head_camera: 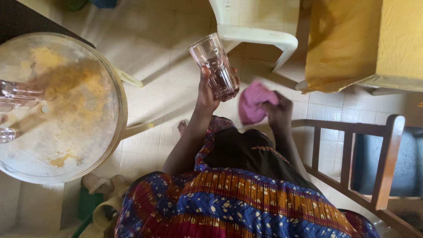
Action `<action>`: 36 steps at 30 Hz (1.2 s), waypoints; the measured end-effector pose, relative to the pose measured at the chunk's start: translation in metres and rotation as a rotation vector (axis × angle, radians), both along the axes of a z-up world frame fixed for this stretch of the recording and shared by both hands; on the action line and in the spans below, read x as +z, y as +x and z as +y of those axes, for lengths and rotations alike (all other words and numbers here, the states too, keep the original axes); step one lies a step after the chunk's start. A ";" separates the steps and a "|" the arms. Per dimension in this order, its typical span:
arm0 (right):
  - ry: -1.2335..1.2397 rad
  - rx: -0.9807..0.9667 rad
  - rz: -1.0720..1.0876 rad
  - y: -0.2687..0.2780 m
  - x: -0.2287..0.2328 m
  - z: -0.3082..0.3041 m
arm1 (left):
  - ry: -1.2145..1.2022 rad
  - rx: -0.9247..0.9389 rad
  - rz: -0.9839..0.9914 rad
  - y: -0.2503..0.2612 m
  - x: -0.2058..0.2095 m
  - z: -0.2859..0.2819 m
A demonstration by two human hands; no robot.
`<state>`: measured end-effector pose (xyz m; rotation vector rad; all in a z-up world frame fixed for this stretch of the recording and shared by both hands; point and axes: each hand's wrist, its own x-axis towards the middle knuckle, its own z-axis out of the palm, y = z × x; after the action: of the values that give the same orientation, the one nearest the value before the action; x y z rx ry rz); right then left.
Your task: The person wipes a white tray with a pink cloth and places it on a wooden table. They then pick up clear glasses from a round table, wipe each one with the cloth, and place them on the tray.
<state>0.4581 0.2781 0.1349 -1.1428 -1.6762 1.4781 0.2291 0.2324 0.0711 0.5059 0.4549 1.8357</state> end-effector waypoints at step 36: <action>0.573 0.011 -0.043 -0.066 0.011 0.029 | -0.334 -0.255 0.167 0.041 0.012 -0.003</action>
<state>0.3920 0.3070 0.1461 -0.8476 -1.9596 0.8835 0.2700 0.2296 0.0834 0.4647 0.7594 1.4425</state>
